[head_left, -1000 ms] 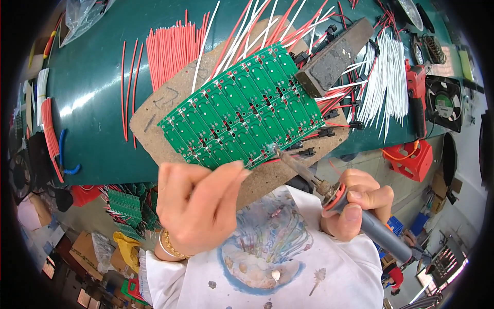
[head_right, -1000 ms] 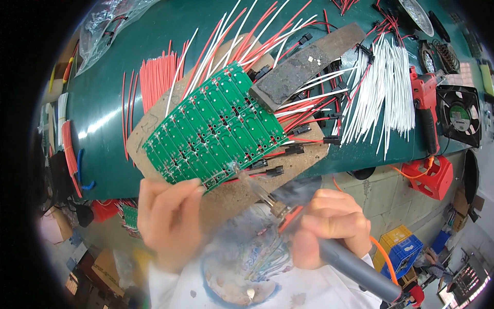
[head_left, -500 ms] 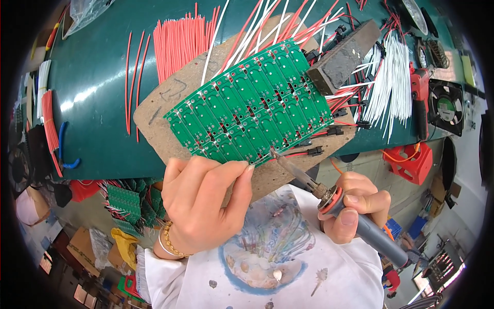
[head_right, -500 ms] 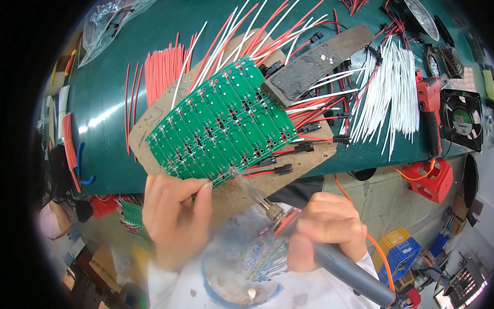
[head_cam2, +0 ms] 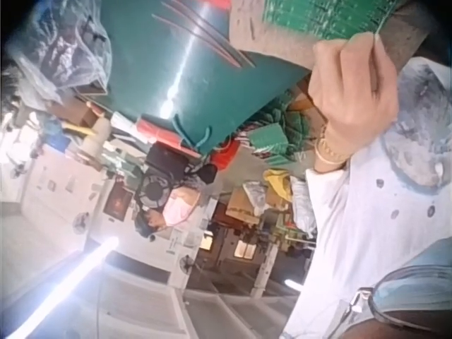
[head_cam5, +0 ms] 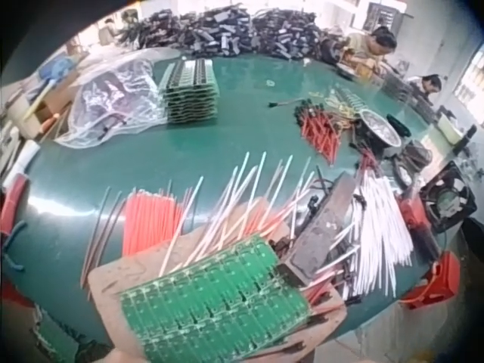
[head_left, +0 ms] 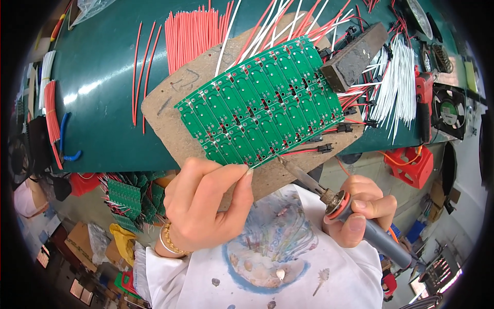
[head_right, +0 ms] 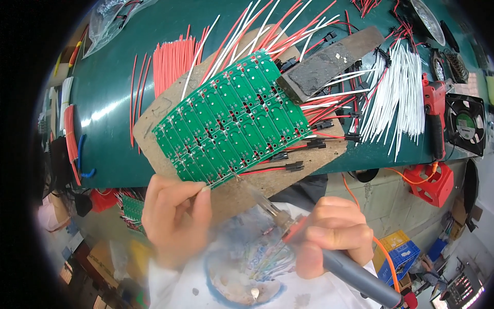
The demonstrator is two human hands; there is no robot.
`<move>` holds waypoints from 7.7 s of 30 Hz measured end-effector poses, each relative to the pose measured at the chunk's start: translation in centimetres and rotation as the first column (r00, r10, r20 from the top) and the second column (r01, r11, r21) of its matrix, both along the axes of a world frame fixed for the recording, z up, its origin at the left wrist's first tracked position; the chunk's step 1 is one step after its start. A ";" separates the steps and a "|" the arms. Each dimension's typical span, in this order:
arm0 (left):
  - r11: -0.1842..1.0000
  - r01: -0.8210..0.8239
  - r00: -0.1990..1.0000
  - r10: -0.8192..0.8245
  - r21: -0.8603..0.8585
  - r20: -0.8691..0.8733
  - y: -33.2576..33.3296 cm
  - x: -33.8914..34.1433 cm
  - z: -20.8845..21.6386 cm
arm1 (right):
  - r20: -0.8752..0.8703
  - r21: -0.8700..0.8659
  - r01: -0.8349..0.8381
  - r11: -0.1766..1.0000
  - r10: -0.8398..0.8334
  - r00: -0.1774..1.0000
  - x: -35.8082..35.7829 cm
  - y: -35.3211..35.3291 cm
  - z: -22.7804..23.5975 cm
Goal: The person assembles circuit boards by threading wires through holes in the board, then soldering the wires in place with a soldering iron and solder wire.
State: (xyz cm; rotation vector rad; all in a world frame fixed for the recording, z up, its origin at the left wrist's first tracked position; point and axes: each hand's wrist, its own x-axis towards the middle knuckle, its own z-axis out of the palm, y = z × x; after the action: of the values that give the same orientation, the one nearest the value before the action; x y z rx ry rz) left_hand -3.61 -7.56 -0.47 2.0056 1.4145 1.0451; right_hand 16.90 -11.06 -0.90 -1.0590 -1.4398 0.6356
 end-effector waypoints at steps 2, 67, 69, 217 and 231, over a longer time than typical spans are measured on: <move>1.000 0.009 1.000 -0.009 0.011 -0.026 0.2 0.1 0.1 | 0.014 0.025 0.040 0.999 -0.040 0.999 -0.2 0.1 -0.3; 1.000 0.017 0.993 -0.017 0.004 0.117 -1.0 -3.5 -0.9 | -0.055 0.111 0.014 0.994 -0.008 0.998 -3.7 -1.9 -1.3; 1.000 0.024 0.993 -0.026 0.015 0.113 -0.9 -3.3 -1.0 | -0.045 0.118 0.084 0.989 -0.079 0.996 -4.1 -1.9 -1.5; 0.999 -0.028 0.997 0.031 -0.043 0.071 1.8 -2.9 0.0 | -0.118 -0.037 0.164 0.986 -0.167 0.979 -3.1 3.1 0.3; 0.999 0.040 0.999 -0.040 0.004 -0.007 2.6 -2.3 0.1 | -0.089 0.029 -0.057 0.998 0.060 0.994 -1.4 3.6 -0.2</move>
State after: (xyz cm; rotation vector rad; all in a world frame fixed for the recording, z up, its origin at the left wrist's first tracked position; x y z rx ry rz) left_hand -5.94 -4.94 -0.34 2.0345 1.3707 1.0257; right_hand 15.53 -7.46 -1.09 -0.9592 -1.4016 0.6963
